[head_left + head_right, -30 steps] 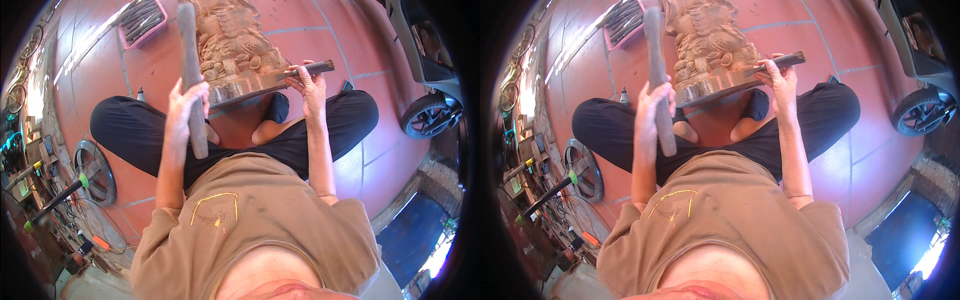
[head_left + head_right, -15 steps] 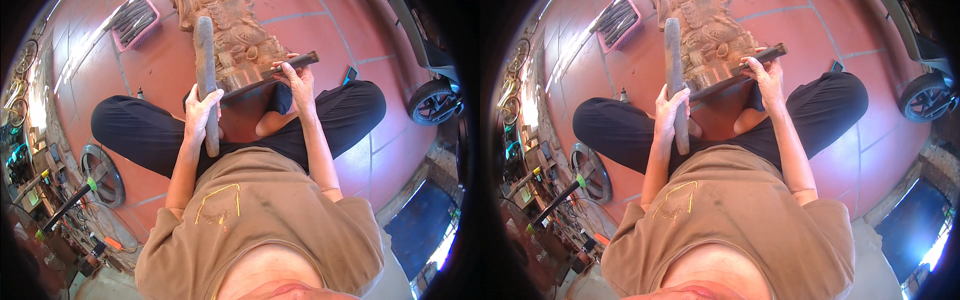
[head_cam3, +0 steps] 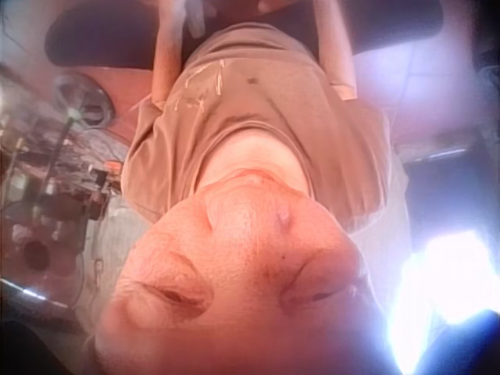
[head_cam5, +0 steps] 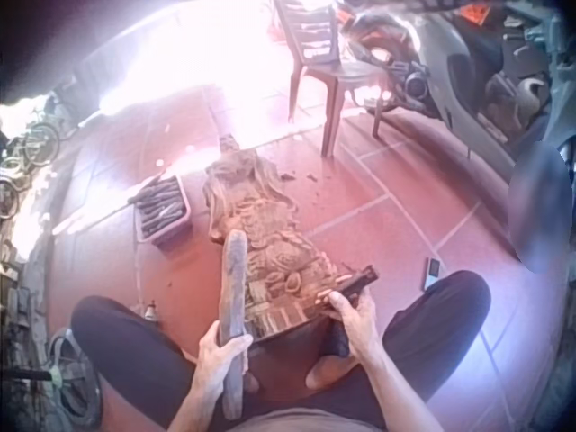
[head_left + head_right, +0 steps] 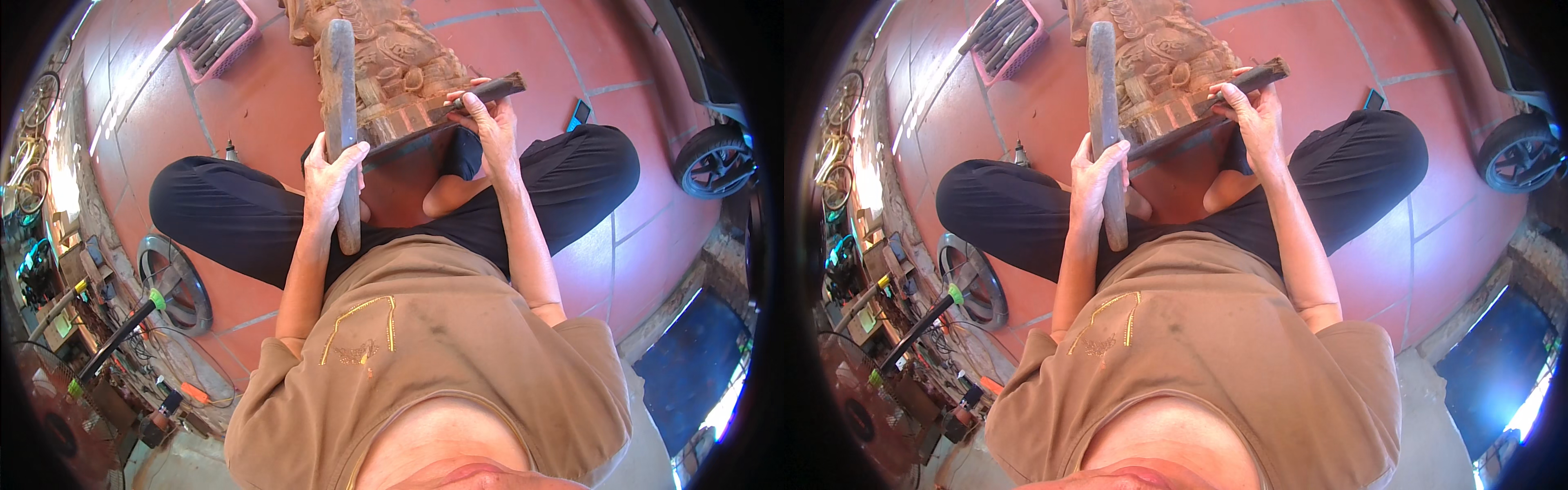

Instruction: The person is carving a wooden block using a chisel and a wooden mallet. They repeatedly strike the chisel to shape the wood, focusing on a specific area of the block.

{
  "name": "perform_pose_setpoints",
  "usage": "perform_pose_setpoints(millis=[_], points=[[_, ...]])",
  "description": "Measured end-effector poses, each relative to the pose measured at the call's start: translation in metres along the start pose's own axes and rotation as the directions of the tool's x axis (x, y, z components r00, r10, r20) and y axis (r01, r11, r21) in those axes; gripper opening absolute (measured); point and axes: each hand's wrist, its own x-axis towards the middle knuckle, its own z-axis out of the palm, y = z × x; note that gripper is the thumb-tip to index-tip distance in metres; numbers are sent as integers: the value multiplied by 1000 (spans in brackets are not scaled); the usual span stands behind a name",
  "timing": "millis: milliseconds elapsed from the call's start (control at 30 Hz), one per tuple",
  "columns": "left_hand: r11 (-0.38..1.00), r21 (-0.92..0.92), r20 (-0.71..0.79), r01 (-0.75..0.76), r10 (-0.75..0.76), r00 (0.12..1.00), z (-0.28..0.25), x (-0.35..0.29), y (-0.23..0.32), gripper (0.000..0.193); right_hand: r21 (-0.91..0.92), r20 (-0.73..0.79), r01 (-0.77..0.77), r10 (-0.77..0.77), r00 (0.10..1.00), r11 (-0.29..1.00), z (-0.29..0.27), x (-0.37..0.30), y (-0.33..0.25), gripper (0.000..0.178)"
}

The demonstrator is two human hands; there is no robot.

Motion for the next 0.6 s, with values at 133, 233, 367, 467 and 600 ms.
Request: perform_pose_setpoints(millis=[133,233,367,467,600], points=[[1000,16,-2,6,-6,1000,1,0,1,26,-13,0,11,-11,1000,1000,1,-1,-1,30],[1000,10,-2,0,0,1000,1,0,0,26,-44,9,28,-28,1000,999,2,-1,-2,30],[1000,13,-3,4,-4,1000,0,0,0,26,-60,21,46,-45,999,997,3,0,-1,32],[1000,18,-4,0,0,1000,1,0,-1,27,-93,20,64,-62,998,994,3,-1,0,32],[999,41,-7,6,-6,1000,2,-1,1,28,-128,5,68,-68,998,989,10,-1,-4,31]])
